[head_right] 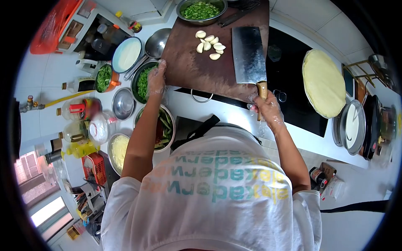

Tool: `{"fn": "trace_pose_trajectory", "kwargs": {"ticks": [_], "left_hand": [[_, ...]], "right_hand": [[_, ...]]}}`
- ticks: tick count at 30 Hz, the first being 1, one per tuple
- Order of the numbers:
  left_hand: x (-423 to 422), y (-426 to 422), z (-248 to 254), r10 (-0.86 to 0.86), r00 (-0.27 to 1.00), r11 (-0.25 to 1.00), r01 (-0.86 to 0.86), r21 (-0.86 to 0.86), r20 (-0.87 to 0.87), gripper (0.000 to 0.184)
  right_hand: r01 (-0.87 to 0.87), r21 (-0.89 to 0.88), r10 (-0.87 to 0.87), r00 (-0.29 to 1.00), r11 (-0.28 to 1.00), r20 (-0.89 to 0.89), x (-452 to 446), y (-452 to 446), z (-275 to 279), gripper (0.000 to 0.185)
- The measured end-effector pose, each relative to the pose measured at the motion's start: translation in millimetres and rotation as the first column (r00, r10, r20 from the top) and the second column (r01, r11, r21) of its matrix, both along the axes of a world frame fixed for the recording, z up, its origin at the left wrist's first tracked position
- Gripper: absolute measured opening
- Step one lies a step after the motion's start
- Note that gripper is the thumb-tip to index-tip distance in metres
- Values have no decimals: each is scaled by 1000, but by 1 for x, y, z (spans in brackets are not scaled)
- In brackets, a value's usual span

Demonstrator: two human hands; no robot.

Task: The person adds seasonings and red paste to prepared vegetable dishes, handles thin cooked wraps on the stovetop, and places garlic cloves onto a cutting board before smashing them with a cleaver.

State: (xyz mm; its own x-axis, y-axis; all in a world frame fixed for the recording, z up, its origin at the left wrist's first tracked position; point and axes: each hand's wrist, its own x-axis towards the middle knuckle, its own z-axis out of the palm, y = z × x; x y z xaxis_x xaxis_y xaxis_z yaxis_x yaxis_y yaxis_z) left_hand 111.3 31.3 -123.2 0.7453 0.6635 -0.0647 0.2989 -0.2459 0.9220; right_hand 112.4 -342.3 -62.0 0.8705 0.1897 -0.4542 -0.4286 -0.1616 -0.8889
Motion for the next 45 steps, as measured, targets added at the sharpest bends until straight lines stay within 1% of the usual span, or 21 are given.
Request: {"fn": "trace_pose_trajectory", "kwargs": {"ticks": [2,3,5,7,8,11,12,13,14,15,16,17,20,21,24,29,31,34,37,40,45], "left_hand": [[1,5,-2,-22,996,998,27,60,-87,56],[2,9,-12,7,990,986,17,165,-142,53],[-5,18,-21,-58,998,903,45,427,17,44],[-8,-3,3,-33,995,806,83,586,-94,33],[-13,-17,42,57,959,770,134,624,-276,27],[-28,-53,75,-106,991,649,11,761,76,21],[-26,-65,75,-221,973,625,88,776,68,21],[-23,-77,76,-331,942,592,157,790,62,21],[-18,-86,76,-439,897,550,219,806,56,21],[-8,-94,62,-487,861,509,143,849,147,24],[-1,-101,58,-508,854,505,189,842,113,25],[6,-110,64,-530,845,498,236,835,77,26],[25,-123,57,-595,799,493,280,824,84,26],[31,-123,51,-635,765,493,290,820,110,26],[31,-137,54,-709,696,476,355,805,113,24],[33,-162,64,-805,573,481,478,735,154,20],[31,-167,68,-831,515,492,506,709,210,18],[29,-167,60,-809,573,479,510,714,133,17],[19,-161,55,-682,729,483,383,788,64,19],[7,-125,34,-615,777,509,264,819,132,29],[-34,-97,62,-662,749,410,399,820,-34,46]], "right_hand": [[-37,-44,38,999,998,24,1,-1,-2,26],[-33,-72,36,999,997,34,1,1,4,27],[-23,-127,27,999,992,31,0,-3,10,29],[-3,-179,8,999,984,32,-5,-4,20,24],[33,-193,-31,999,981,14,-8,-7,15,23],[38,-392,-12,998,919,68,-20,-24,4,29],[37,-476,15,994,879,104,-26,-31,0,31],[114,-498,66,942,859,329,-29,-43,-27,49],[150,-540,112,900,828,422,-30,-43,-21,54],[190,-577,165,847,794,506,-32,-42,-14,59],[233,-610,225,784,757,579,-32,-41,-6,64],[89,-641,193,915,762,356,-31,-38,15,74],[43,-625,260,885,779,386,-31,-48,10,70],[-58,-621,210,962,781,175,-33,-46,31,67],[41,-415,121,926,909,357,-49,-59,9,64],[55,-328,38,962,943,272,-61,-60,7,63],[71,-326,45,941,943,335,-64,-58,6,63],[79,-317,31,944,945,329,-67,-52,9,63],[63,-339,49,949,939,313,-71,-51,11,62],[17,-400,140,923,916,359,-77,-52,10,61],[-27,-514,292,849,857,441,-70,-58,20,58]]}}
